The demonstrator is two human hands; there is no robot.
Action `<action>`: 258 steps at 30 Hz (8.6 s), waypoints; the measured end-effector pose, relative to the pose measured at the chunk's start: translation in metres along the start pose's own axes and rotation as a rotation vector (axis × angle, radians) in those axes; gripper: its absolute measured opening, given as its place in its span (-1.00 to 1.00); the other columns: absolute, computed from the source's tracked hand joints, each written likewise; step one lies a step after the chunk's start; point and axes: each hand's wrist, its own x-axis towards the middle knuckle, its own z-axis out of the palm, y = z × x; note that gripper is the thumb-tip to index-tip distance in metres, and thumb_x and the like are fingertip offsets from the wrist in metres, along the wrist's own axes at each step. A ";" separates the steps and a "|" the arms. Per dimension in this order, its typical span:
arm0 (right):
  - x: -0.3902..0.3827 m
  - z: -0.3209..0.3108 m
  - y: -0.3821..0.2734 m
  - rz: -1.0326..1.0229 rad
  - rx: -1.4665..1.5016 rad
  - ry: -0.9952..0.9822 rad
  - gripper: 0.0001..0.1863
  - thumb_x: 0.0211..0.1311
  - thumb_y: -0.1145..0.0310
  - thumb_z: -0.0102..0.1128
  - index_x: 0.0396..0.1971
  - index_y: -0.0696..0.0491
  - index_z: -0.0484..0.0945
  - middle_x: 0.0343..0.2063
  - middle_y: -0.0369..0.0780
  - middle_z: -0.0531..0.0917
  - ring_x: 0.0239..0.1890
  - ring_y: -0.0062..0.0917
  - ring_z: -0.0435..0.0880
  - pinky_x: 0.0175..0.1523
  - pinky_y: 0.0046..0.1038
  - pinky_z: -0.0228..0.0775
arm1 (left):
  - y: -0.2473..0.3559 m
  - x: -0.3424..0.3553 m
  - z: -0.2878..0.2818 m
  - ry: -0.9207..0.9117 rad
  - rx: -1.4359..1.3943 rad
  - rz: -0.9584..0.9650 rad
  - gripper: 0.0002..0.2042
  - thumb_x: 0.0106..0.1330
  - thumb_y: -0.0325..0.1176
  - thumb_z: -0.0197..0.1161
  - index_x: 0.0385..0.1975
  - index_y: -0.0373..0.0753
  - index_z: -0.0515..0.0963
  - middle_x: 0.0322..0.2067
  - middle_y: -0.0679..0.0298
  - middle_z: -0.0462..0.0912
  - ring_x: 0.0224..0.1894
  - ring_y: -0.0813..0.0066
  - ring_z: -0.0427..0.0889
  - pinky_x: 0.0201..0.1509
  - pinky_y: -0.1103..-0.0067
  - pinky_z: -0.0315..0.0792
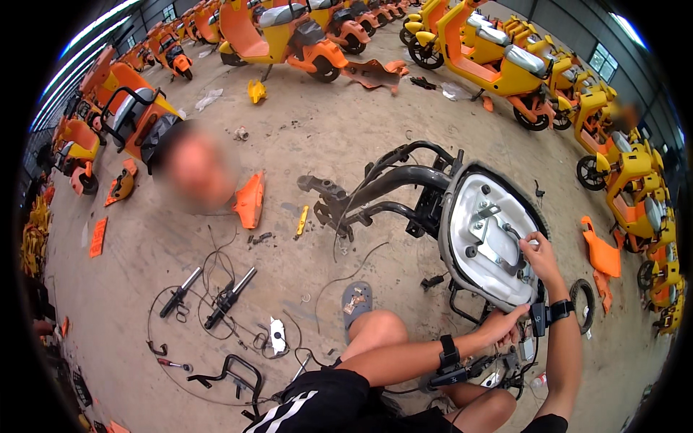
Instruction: The person unscrews fasteners from a motorcycle seat bracket by hand, removes a wire from a clip, and then sets the bracket aside on the floor to pick up other small components.
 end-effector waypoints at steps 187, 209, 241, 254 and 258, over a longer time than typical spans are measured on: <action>-0.006 0.007 -0.030 0.168 -0.380 0.027 -0.20 0.02 -0.41 -0.01 -0.69 0.15 0.65 -0.57 -0.06 0.65 -0.39 -0.23 0.65 -0.11 -0.34 0.43 | 0.011 0.010 -0.013 -0.091 -0.166 -0.156 -0.93 0.14 -0.35 0.10 -0.48 -0.15 0.39 -0.68 0.36 0.37 -0.64 0.56 0.30 -0.56 0.63 0.17; -0.046 -0.003 -0.052 -0.023 -0.785 -0.101 -0.14 0.00 -0.46 -0.01 -0.85 0.19 0.48 -0.84 -0.11 0.40 -0.69 -0.27 0.40 -0.47 -0.31 0.29 | 0.006 0.012 -0.018 -0.130 -0.111 -0.193 -0.85 0.21 -0.23 0.13 -0.44 -0.16 0.42 -0.61 0.36 0.44 -0.58 0.61 0.32 -0.47 0.62 0.20; -0.073 0.029 -0.049 0.181 -0.643 -0.015 -0.06 0.05 -0.50 -0.16 -0.53 0.25 0.64 -0.34 0.10 0.64 -0.21 -0.08 0.64 -0.05 -0.22 0.44 | 0.018 0.010 -0.014 -0.061 -0.197 -0.219 -0.94 0.15 -0.39 0.11 -0.50 -0.18 0.40 -0.67 0.41 0.38 -0.64 0.62 0.28 -0.56 0.65 0.16; -0.095 0.041 -0.052 0.221 -0.576 0.130 -0.11 0.10 -0.45 -0.14 -0.39 0.24 0.66 -0.31 0.09 0.65 -0.14 -0.08 0.63 0.03 -0.21 0.39 | 0.014 0.011 -0.018 -0.074 -0.209 -0.190 -0.92 0.11 -0.40 0.12 -0.55 -0.15 0.37 -0.67 0.45 0.35 -0.68 0.63 0.23 -0.60 0.65 0.11; -0.091 0.044 -0.050 0.204 -0.611 0.160 -0.11 0.13 -0.44 -0.21 -0.41 0.23 0.66 -0.35 0.08 0.66 -0.18 -0.11 0.65 0.00 -0.22 0.41 | 0.009 0.020 -0.028 -0.126 -0.247 -0.174 -0.90 0.14 -0.39 0.12 -0.59 -0.15 0.40 -0.70 0.42 0.40 -0.69 0.64 0.26 -0.59 0.65 0.14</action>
